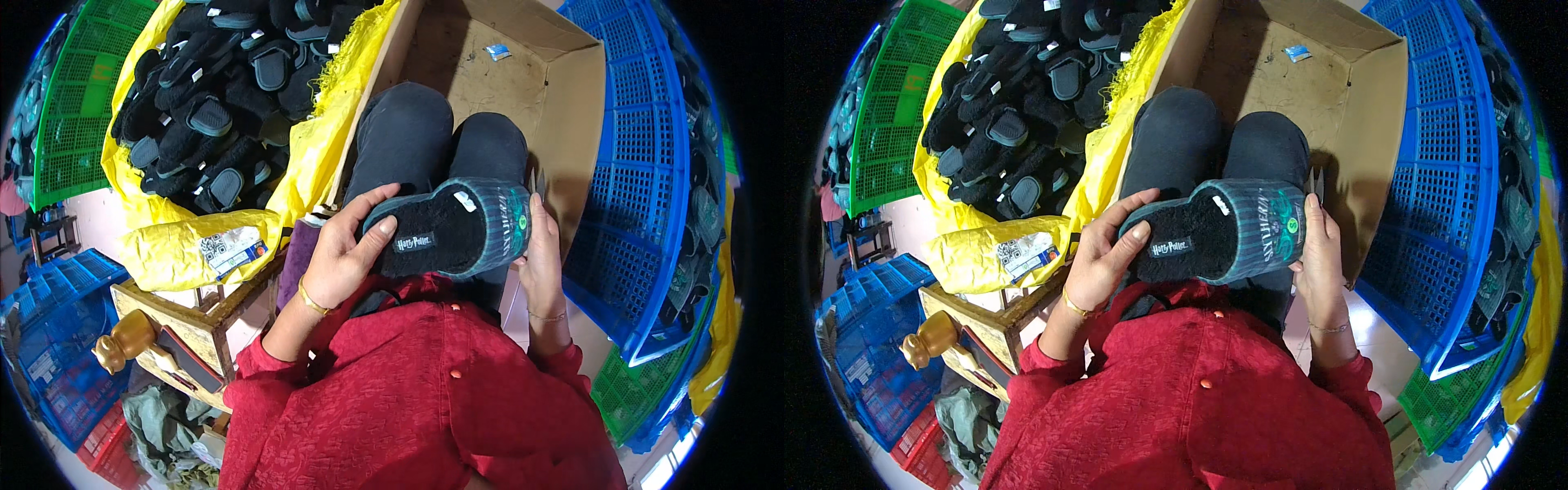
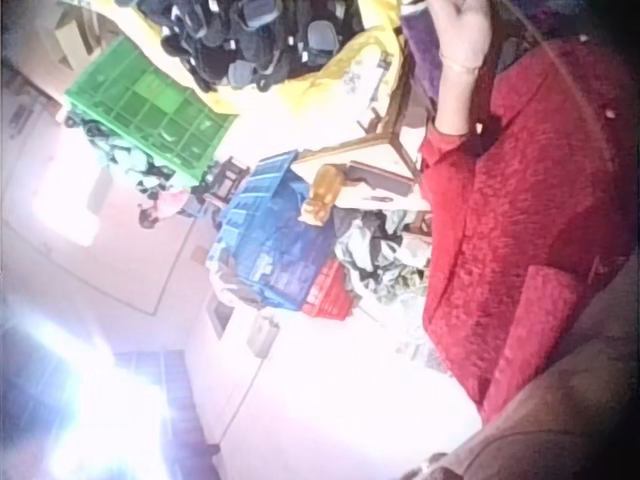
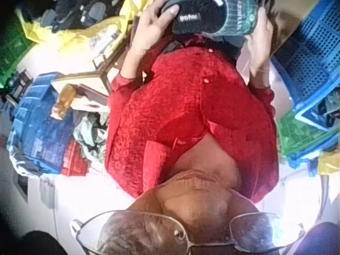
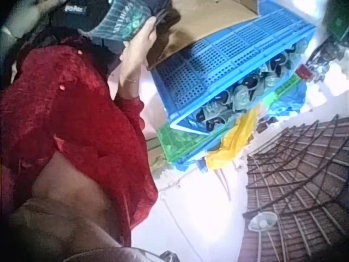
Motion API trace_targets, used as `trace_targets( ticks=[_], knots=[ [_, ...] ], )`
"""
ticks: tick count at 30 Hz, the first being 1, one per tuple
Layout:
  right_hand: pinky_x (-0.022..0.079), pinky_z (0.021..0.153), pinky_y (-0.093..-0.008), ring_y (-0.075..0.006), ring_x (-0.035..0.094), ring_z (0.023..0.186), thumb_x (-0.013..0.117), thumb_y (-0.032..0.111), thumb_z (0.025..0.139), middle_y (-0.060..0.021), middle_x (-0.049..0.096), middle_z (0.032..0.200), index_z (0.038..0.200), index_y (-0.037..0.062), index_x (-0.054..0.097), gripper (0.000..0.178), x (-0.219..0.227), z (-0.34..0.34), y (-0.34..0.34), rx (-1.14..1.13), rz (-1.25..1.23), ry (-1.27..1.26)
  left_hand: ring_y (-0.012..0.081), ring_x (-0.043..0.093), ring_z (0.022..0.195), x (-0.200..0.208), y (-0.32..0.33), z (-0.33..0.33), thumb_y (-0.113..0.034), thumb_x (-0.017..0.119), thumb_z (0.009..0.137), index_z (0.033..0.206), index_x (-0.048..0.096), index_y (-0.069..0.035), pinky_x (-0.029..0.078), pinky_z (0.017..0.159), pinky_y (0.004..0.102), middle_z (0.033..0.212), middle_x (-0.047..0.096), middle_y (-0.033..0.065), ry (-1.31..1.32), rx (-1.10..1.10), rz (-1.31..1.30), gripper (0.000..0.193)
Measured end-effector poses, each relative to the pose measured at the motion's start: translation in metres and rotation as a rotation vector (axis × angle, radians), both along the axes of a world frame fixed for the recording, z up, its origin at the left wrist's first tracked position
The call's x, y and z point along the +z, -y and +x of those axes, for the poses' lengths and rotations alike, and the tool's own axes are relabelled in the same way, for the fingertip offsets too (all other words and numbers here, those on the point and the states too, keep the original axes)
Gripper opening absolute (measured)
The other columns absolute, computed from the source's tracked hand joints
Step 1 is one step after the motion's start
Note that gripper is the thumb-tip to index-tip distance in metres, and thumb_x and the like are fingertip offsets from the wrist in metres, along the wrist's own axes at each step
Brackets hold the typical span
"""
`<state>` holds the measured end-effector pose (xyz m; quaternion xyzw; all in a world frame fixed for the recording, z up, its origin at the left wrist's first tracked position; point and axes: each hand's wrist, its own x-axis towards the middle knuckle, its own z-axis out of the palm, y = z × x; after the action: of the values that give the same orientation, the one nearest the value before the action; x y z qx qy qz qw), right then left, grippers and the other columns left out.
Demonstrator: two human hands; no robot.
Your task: The person trims excess fabric from black slippers using scissors. They pick up each slipper from a yellow sack, cut the edges, and place the finished slippers into a blue crate.
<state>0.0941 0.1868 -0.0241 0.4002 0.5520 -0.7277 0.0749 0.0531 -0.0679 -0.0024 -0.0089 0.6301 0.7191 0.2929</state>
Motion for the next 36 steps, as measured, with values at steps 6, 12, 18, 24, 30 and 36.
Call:
trace_targets(
  ticks=[6, 12, 18, 24, 30, 36],
  knots=[
    [0.021, 0.032, -0.0143, 0.0006, 0.046, 0.043, 0.043, 0.04, 0.095, 0.0058, 0.056, 0.065, 0.088, 0.011, 0.056, 0.032, 0.004, 0.0, -0.007, 0.049, -0.015, 0.009, 0.0046, 0.045, 0.081, -0.005, 0.001, -0.003, -0.019, 0.042, 0.097, 0.122, 0.05, 0.003, 0.039, 0.077, 0.0183, 0.092, 0.055, -0.0001, -0.051, 0.023, -0.014, 0.034],
    [0.019, 0.035, -0.017, -0.0006, 0.036, 0.041, 0.044, 0.037, 0.095, 0.0065, 0.049, 0.062, 0.091, 0.0109, 0.054, 0.028, 0.01, 0.004, -0.01, 0.098, -0.033, -0.023, 0.0075, 0.05, 0.096, -0.017, 0.004, -0.008, -0.025, 0.035, 0.099, 0.119, 0.052, 0.004, 0.036, 0.089, 0.0209, 0.105, 0.058, 0.0036, -0.115, 0.025, -0.027, 0.039],
    [0.024, 0.037, -0.0167, -0.0013, 0.04, 0.045, 0.05, 0.03, 0.093, 0.0051, 0.051, 0.067, 0.098, 0.0091, 0.055, 0.022, 0.011, 0.006, -0.011, 0.125, 0.058, -0.068, 0.007, 0.049, 0.092, -0.022, 0.002, -0.016, -0.025, 0.034, 0.099, 0.114, 0.056, 0.002, 0.038, 0.086, 0.021, 0.101, 0.058, 0.0025, -0.156, 0.108, 0.024, 0.037],
    [0.033, 0.042, -0.0164, -0.0029, 0.047, 0.055, 0.055, 0.027, 0.091, 0.0004, 0.055, 0.078, 0.107, 0.0044, 0.055, 0.027, 0.0, 0.007, -0.02, 0.068, -0.068, -0.077, 0.0079, 0.052, 0.092, -0.028, 0.005, -0.019, -0.028, 0.033, 0.099, 0.115, 0.055, 0.002, 0.04, 0.086, 0.0216, 0.103, 0.059, 0.0046, -0.085, 0.145, 0.105, 0.039],
    [0.046, 0.076, -0.0254, -0.0145, 0.055, 0.09, 0.056, 0.024, 0.09, -0.0077, 0.054, 0.103, 0.117, 0.0046, 0.053, 0.033, -0.005, 0.015, -0.04, 0.388, 0.618, -0.264, 0.0079, 0.056, 0.083, -0.019, 0.012, -0.027, -0.027, 0.035, 0.099, 0.115, 0.054, 0.0, 0.046, 0.072, 0.0223, 0.1, 0.061, 0.0052, 0.132, 0.164, 0.178, 0.036],
    [0.041, 0.091, -0.0355, -0.026, 0.049, 0.107, 0.064, 0.004, 0.074, -0.0146, 0.05, 0.122, 0.128, 0.0015, 0.046, 0.056, 0.034, 0.023, -0.119, -0.343, 0.322, -0.092, 0.0126, 0.061, 0.073, -0.058, 0.041, -0.054, -0.023, 0.043, 0.097, 0.107, 0.056, -0.003, 0.05, 0.063, 0.0241, 0.09, 0.065, 0.0068, 0.098, 0.418, 0.143, 0.026]
  ],
)
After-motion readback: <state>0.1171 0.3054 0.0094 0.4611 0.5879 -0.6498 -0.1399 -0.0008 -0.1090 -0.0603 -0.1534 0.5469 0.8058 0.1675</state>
